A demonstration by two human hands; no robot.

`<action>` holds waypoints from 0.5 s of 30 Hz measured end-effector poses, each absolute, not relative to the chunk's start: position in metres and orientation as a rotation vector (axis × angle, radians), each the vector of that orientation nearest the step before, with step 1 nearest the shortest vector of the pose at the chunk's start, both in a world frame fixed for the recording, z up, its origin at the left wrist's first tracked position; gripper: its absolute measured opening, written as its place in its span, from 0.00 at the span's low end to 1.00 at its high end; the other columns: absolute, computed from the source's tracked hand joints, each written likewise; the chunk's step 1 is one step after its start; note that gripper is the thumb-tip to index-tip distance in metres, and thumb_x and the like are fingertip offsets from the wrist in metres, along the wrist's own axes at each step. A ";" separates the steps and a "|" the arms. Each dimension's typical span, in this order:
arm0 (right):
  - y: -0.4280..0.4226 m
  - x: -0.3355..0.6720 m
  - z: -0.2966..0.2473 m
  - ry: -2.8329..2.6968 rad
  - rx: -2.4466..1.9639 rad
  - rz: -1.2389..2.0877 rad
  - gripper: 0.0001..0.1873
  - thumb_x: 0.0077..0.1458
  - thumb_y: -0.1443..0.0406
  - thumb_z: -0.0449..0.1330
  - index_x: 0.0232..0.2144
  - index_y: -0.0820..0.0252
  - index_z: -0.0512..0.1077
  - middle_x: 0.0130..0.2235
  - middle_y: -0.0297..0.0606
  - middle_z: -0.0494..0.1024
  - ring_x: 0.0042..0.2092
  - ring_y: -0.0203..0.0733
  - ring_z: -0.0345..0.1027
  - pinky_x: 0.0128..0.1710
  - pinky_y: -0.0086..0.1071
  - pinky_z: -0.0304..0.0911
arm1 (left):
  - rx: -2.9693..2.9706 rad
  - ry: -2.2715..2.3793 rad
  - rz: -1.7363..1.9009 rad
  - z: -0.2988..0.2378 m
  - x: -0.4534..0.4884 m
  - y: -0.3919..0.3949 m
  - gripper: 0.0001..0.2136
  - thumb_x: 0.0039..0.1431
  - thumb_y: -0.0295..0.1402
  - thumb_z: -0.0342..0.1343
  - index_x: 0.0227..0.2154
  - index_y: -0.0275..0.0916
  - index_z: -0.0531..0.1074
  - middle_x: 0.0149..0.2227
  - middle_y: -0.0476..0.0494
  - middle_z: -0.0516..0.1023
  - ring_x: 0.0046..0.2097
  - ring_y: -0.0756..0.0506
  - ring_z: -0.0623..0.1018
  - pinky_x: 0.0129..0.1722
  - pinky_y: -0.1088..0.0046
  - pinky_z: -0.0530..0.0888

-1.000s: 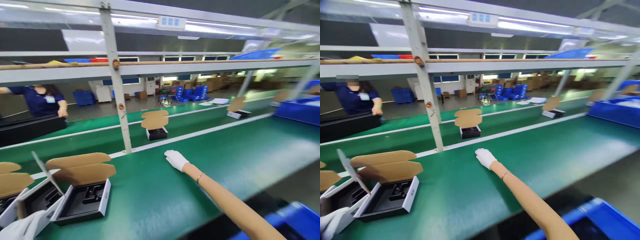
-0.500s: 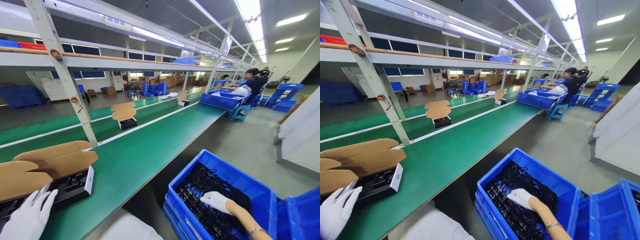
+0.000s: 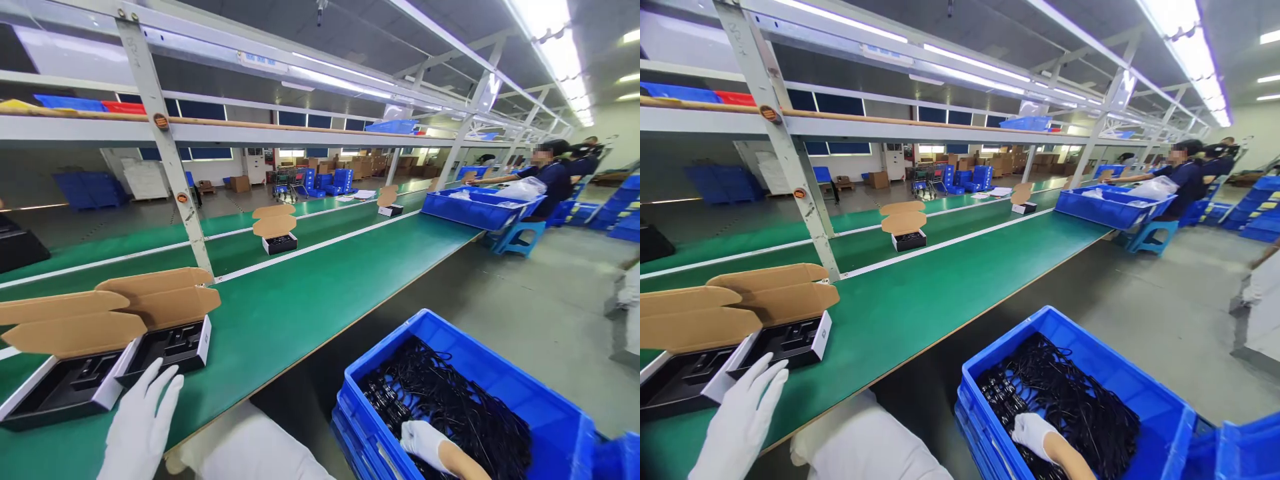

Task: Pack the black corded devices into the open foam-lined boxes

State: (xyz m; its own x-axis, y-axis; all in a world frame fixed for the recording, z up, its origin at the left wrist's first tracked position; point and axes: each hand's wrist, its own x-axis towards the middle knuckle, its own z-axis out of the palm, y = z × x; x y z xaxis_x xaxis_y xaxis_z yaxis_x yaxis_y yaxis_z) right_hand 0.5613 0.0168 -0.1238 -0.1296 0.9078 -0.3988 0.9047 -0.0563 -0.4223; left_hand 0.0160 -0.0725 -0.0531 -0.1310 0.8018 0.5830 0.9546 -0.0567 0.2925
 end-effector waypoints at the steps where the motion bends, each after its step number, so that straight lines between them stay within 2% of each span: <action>1: 0.019 0.560 -0.116 -2.120 -2.004 1.015 0.16 0.47 0.54 0.55 0.17 0.54 0.56 0.18 0.31 0.66 0.26 0.44 0.67 0.31 0.38 0.65 | -1.900 -2.067 -1.052 -0.050 0.027 -0.076 0.20 0.64 0.40 0.40 0.49 0.45 0.74 0.58 0.43 0.74 0.62 0.35 0.69 0.61 0.47 0.69; 4: 0.028 0.551 -0.070 -1.930 -1.784 1.180 0.18 0.53 0.49 0.48 0.21 0.52 0.55 0.18 0.29 0.61 0.22 0.39 0.57 0.25 0.34 0.59 | -1.873 -2.373 -1.356 -0.034 0.063 -0.080 0.19 0.64 0.45 0.44 0.50 0.49 0.73 0.61 0.49 0.71 0.62 0.38 0.70 0.64 0.52 0.67; 7: 0.033 0.529 -0.001 -1.809 -1.668 1.199 0.19 0.52 0.47 0.50 0.23 0.52 0.55 0.18 0.26 0.53 0.21 0.36 0.46 0.21 0.31 0.49 | -1.982 -2.640 -1.552 -0.021 0.107 -0.069 0.20 0.63 0.50 0.46 0.50 0.49 0.74 0.62 0.49 0.69 0.64 0.37 0.67 0.67 0.52 0.61; 10: 0.034 0.492 0.060 -1.827 -1.533 1.200 0.22 0.53 0.44 0.51 0.24 0.52 0.55 0.18 0.25 0.53 0.21 0.35 0.43 0.21 0.30 0.47 | -2.081 -2.736 -1.901 -0.021 0.154 -0.048 0.26 0.60 0.56 0.47 0.53 0.47 0.72 0.60 0.44 0.71 0.62 0.38 0.69 0.67 0.52 0.59; 11: 0.034 0.477 0.074 -1.851 -1.493 1.209 0.23 0.53 0.42 0.51 0.24 0.52 0.55 0.18 0.24 0.54 0.20 0.34 0.43 0.21 0.30 0.47 | -2.096 -2.784 -2.071 -0.023 0.169 -0.041 0.29 0.58 0.59 0.48 0.55 0.46 0.71 0.59 0.41 0.72 0.58 0.38 0.73 0.65 0.52 0.63; 13: 0.032 0.445 0.091 -1.929 -1.409 1.256 0.26 0.51 0.39 0.52 0.23 0.52 0.55 0.16 0.24 0.54 0.19 0.34 0.44 0.20 0.30 0.48 | -2.126 -2.744 -2.632 -0.027 0.194 -0.028 0.40 0.51 0.65 0.50 0.59 0.41 0.66 0.59 0.32 0.71 0.49 0.37 0.78 0.56 0.53 0.73; 15: 0.028 0.411 0.096 -2.037 -1.262 1.338 0.28 0.50 0.37 0.52 0.23 0.53 0.55 0.16 0.25 0.55 0.20 0.34 0.47 0.21 0.29 0.51 | -2.080 -2.219 -3.382 -0.026 0.207 -0.023 0.44 0.48 0.66 0.54 0.63 0.43 0.60 0.62 0.29 0.66 0.43 0.40 0.80 0.47 0.58 0.77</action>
